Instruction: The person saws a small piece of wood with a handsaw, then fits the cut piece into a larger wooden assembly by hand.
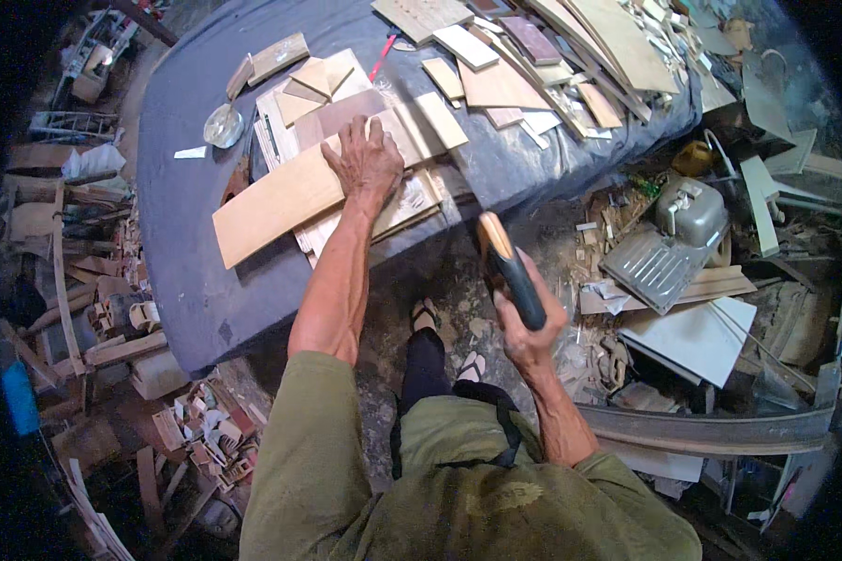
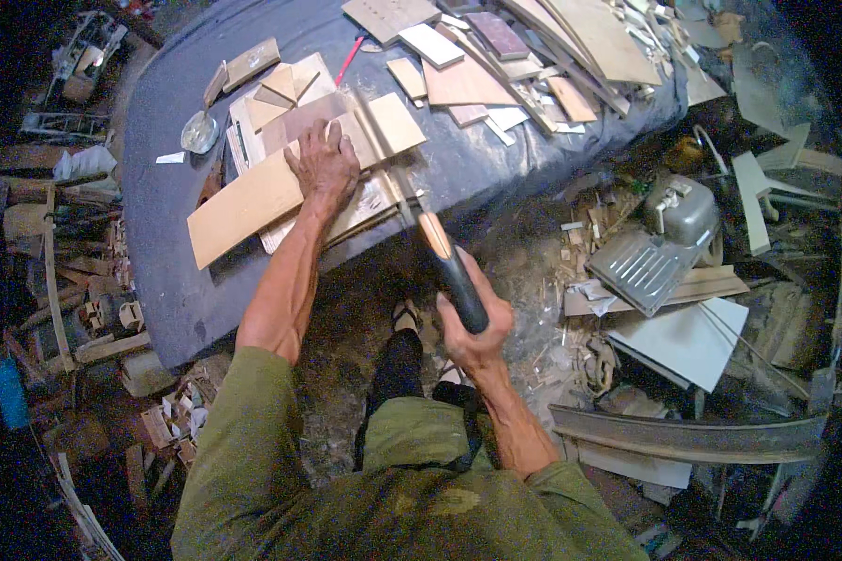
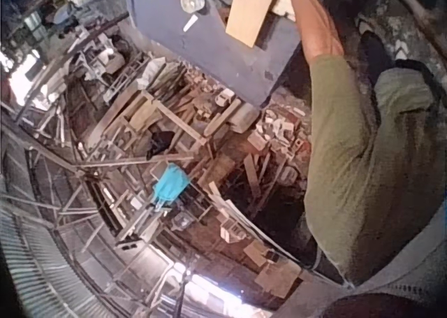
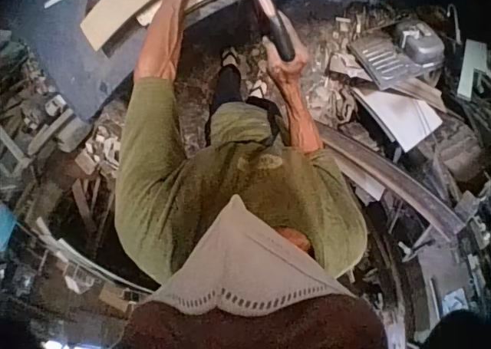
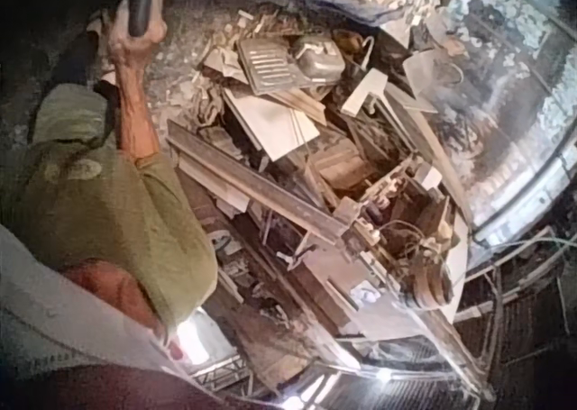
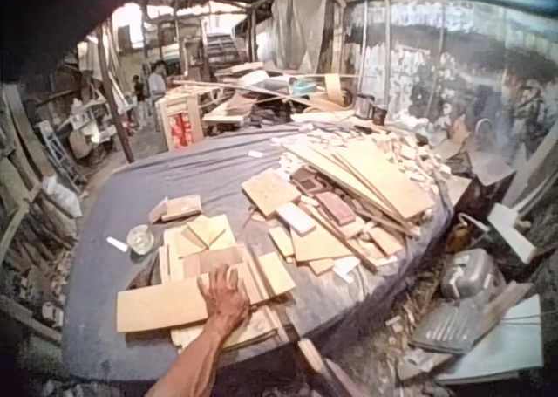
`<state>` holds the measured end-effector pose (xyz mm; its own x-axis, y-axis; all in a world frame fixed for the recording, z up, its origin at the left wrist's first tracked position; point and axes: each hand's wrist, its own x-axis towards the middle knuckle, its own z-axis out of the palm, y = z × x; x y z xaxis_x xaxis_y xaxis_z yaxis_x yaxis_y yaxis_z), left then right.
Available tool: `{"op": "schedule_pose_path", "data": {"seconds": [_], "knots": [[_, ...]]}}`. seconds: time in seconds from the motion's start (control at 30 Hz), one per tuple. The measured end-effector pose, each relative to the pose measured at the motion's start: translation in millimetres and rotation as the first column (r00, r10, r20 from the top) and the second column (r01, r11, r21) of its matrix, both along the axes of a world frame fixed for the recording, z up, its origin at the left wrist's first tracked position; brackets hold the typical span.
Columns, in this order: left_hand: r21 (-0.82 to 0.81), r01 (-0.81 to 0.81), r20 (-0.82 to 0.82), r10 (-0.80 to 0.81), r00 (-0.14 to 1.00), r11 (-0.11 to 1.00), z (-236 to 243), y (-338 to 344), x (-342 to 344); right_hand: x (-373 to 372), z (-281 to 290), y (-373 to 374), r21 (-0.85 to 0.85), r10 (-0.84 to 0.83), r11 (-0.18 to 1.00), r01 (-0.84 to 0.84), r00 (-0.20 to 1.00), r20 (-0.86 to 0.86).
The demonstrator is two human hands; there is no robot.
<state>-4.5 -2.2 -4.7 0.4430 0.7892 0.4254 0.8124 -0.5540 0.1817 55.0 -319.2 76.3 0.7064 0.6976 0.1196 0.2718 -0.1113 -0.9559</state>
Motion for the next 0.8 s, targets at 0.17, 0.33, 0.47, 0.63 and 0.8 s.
{"op": "schedule_pose_path", "data": {"seconds": [0.17, 0.33, 0.47, 0.63, 0.8], "knots": [[-0.038, -0.013, -0.011, 0.013, 1.000, 0.999, 2.2, -2.4, -1.6, 6.7, 14.6, -23.9, 0.034, -0.064, 0.997, 0.065, 0.998, -0.023], [-0.031, -0.008, -0.014, 0.007, 1.000, 0.999, -1.1, -1.4, 0.3, 11.1, 0.2, -28.0, 0.030, -0.008, 1.000, 0.008, 1.000, 0.011], [-0.031, -0.006, -0.013, 0.006, 1.000, 0.999, 0.3, -2.9, 2.0, 6.9, -4.8, -27.6, -0.013, 0.003, 1.000, -0.003, 1.000, 0.012], [-0.030, -0.010, -0.004, 0.010, 1.000, 1.000, 0.9, -3.0, 0.1, 5.0, -9.7, -27.7, -0.019, 0.013, 1.000, -0.012, 0.997, 0.073], [-0.084, -0.026, -0.059, 0.021, 0.998, 0.996, 5.2, -2.9, 0.1, 4.0, -7.3, -30.8, -0.036, 0.017, 0.999, -0.015, 0.999, 0.048]]}}
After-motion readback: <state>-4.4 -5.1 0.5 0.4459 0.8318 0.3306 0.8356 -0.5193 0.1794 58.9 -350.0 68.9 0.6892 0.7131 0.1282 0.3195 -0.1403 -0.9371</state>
